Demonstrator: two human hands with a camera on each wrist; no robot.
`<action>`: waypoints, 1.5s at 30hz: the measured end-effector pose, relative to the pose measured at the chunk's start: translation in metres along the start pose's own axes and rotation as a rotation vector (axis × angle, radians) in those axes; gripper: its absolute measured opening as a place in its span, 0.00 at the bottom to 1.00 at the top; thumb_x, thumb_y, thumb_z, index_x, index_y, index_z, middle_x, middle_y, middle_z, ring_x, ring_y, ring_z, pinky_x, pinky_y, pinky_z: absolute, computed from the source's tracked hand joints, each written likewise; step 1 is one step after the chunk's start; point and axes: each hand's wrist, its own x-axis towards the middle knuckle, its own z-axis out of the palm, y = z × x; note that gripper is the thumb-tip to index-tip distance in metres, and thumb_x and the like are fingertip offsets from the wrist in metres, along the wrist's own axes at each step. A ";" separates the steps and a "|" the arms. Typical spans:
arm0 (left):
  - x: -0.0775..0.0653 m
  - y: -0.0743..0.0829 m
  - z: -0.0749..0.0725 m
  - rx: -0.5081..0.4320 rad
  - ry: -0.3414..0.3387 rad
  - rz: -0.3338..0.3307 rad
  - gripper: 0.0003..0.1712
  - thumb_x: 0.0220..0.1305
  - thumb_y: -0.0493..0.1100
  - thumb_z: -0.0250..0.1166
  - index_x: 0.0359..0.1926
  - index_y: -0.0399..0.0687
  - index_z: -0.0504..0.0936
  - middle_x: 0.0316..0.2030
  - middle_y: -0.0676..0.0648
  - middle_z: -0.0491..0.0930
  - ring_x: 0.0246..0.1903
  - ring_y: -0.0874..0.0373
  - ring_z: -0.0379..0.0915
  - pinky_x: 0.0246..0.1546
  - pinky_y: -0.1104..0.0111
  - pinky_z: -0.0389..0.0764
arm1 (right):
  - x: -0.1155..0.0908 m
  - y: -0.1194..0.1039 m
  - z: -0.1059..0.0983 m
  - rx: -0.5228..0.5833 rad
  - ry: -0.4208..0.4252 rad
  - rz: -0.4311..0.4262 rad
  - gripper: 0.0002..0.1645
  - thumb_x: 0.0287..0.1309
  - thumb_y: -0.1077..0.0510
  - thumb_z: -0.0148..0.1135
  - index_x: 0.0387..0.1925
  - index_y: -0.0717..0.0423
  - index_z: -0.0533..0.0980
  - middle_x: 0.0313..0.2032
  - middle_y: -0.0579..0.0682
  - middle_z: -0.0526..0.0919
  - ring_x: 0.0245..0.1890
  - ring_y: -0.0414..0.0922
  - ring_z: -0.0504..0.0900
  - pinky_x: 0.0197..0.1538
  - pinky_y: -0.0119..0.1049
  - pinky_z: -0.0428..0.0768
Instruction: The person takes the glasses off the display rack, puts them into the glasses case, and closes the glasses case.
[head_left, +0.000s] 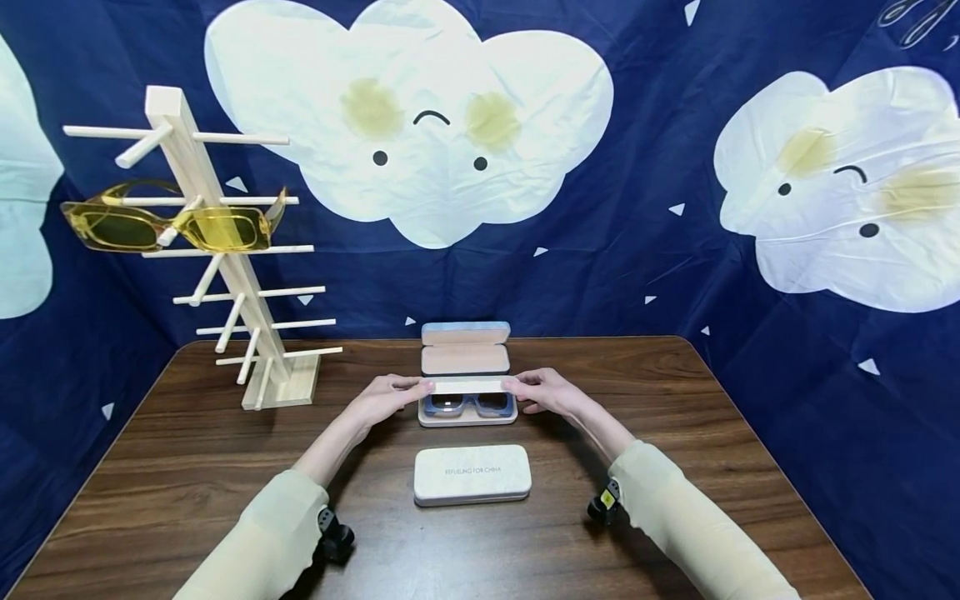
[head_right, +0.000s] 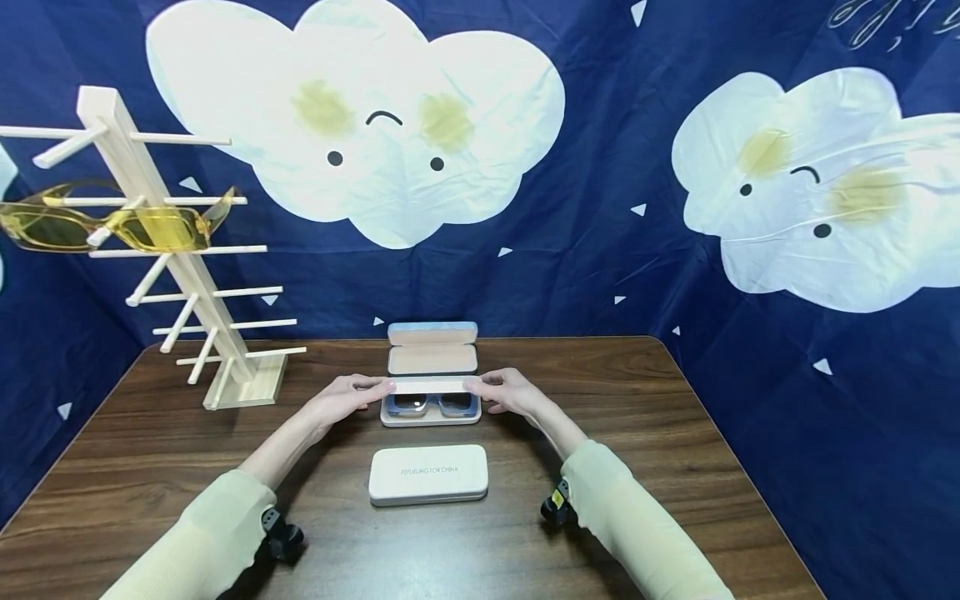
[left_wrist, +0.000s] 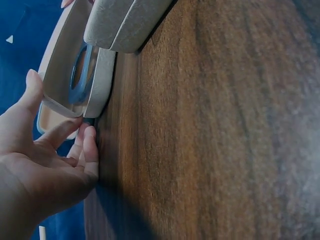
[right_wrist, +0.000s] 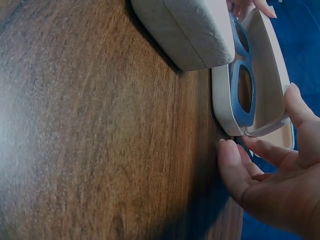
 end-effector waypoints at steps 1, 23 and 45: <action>0.000 0.000 0.000 0.008 0.000 0.007 0.43 0.67 0.65 0.65 0.71 0.39 0.73 0.72 0.38 0.71 0.68 0.45 0.70 0.64 0.55 0.75 | 0.000 0.000 0.000 -0.003 -0.002 -0.004 0.33 0.70 0.45 0.63 0.65 0.66 0.75 0.59 0.60 0.81 0.55 0.46 0.79 0.58 0.45 0.85; -0.001 -0.007 0.001 0.081 0.034 0.053 0.44 0.65 0.65 0.68 0.71 0.42 0.73 0.66 0.36 0.74 0.67 0.45 0.69 0.65 0.55 0.74 | -0.004 0.005 0.001 -0.064 0.023 -0.058 0.35 0.68 0.47 0.66 0.66 0.66 0.73 0.54 0.60 0.82 0.49 0.42 0.81 0.54 0.44 0.87; -0.003 -0.011 0.009 0.335 0.124 0.174 0.43 0.48 0.56 0.82 0.66 0.50 0.81 0.55 0.41 0.79 0.55 0.49 0.74 0.59 0.54 0.75 | -0.006 0.018 0.011 -0.216 0.175 -0.198 0.36 0.42 0.54 0.86 0.56 0.54 0.84 0.41 0.53 0.91 0.39 0.41 0.85 0.45 0.28 0.78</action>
